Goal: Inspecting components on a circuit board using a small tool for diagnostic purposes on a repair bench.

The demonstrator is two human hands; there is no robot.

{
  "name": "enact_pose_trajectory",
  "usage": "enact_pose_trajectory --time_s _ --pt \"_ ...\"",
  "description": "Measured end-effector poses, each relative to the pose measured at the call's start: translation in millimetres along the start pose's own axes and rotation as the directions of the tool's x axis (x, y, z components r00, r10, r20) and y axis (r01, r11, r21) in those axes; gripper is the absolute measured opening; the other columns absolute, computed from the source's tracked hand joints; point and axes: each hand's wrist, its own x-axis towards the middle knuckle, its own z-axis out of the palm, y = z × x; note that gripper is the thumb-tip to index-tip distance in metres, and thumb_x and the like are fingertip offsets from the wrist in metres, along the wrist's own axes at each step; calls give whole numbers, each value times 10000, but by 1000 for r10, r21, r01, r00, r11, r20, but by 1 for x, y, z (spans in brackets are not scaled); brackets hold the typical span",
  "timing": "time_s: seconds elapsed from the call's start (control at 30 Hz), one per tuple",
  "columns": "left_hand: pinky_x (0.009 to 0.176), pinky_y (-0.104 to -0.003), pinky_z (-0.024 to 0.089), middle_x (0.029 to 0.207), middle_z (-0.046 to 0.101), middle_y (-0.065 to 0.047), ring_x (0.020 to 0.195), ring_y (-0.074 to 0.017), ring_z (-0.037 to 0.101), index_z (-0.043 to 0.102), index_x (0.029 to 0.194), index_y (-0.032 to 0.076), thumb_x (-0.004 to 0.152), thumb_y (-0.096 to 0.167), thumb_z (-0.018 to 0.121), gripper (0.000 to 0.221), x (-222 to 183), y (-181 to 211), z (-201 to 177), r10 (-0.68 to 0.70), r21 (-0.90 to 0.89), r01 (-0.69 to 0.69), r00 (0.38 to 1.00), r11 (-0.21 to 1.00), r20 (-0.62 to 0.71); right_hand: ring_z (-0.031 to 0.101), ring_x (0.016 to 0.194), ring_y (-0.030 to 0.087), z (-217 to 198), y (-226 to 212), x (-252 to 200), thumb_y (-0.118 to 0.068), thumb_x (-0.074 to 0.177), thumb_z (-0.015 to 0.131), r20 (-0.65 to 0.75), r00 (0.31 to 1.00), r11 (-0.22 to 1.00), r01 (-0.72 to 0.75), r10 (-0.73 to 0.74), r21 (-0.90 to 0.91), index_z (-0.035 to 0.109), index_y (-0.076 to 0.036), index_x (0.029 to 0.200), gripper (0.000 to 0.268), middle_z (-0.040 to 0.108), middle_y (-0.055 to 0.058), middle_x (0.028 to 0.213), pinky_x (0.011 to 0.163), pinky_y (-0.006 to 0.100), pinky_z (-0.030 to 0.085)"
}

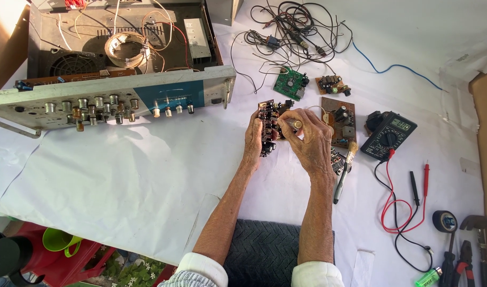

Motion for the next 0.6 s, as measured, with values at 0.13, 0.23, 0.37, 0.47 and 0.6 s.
enact_pose_trajectory --time_s 0.13,0.23,0.37,0.47,0.6 --pt "702 -304 632 1038 684 -143 794 -167 716 471 1472 156 1074 518 397 544 2 -3 -3 -26 -47 26 1000 999 1 671 734 268 -1 5 -1 -149 998 748 -21 1000 997 -12 14 77 730 -150 953 48 721 73 863 660 347 520" --pt "695 -316 638 1033 693 -160 785 -187 726 460 1479 142 1070 529 404 566 2 -5 -4 -51 -92 51 999 994 4 657 715 268 -1 7 -1 -152 1002 746 -22 1000 997 -17 18 74 730 -151 956 48 714 74 849 658 346 518" --pt "704 -330 645 987 707 -175 772 -204 734 456 1480 114 1079 491 400 553 3 -7 -2 -53 -95 51 999 994 -14 635 677 240 -2 9 -2 -146 999 749 -22 999 997 -24 26 79 733 -150 946 55 701 73 820 646 334 515" --pt "704 -334 647 979 713 -173 769 -206 737 463 1474 124 1074 501 412 552 2 -3 -2 -53 -106 51 998 993 -18 635 671 240 -1 9 -2 -141 990 756 -9 999 996 -34 35 80 726 -141 933 64 689 74 800 638 336 518" --pt "715 -342 651 999 713 -164 774 -210 739 469 1465 142 1075 508 410 539 5 -10 -5 -63 -125 61 998 990 -13 641 663 243 -1 8 -1 -126 982 762 -6 999 996 -41 41 80 725 -133 922 71 685 74 784 633 330 525"
